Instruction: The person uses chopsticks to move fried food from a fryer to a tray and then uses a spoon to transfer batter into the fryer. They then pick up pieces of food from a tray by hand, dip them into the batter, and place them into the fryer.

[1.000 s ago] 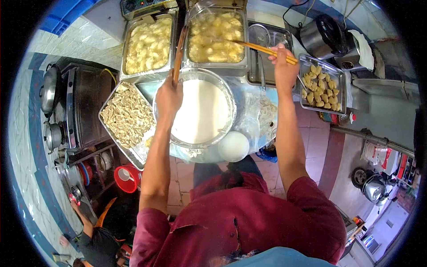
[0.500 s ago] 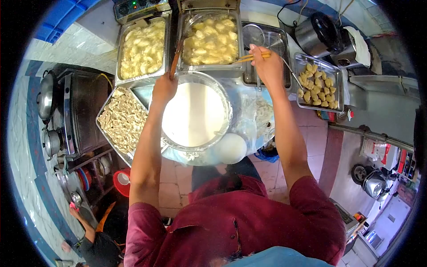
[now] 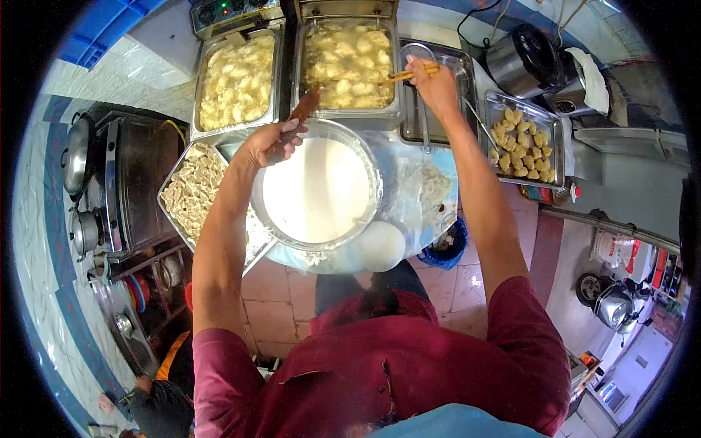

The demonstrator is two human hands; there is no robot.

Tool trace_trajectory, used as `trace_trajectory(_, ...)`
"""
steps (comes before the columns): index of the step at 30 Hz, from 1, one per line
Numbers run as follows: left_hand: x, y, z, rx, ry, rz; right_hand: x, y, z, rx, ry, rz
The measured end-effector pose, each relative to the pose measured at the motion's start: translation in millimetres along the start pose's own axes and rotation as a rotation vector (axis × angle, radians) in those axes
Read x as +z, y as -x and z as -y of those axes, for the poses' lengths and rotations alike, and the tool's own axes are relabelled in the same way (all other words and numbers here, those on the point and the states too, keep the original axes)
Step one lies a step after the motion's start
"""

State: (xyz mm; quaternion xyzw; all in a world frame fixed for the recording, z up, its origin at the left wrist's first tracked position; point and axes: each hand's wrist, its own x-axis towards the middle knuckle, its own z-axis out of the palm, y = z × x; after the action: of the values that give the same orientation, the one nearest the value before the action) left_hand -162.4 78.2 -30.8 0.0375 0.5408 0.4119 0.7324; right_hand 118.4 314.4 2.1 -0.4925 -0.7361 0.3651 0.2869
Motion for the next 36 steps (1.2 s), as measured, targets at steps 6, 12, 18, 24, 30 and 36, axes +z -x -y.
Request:
trace_trajectory(6, -2, 6, 10, 0.016, 0.088, 0.185, -14, -2, 15, -0.114, 0.089, 0.003)
trace_trajectory(12, 1, 12, 9, 0.043, 0.158, 0.276, -46, 22, 44, -0.036, -0.123, -0.026)
trace_trajectory(18, -20, 7, 3, 0.055, 0.091, 0.300, -56, 52, 66, 0.108, -0.050, -0.080)
trace_trajectory(24, -34, 10, -13, 0.021, -0.106, 0.067, -3, 52, 34, 0.143, 0.032, -0.135)
trace_trajectory(30, -16, 7, -24, 0.047, -0.346, -0.135, 38, 53, -15, 0.129, -0.004, -0.272)
trace_trajectory(36, -22, -6, -18, -0.028, -0.210, 0.088, 17, 69, 3, -0.074, 0.049, -0.343)
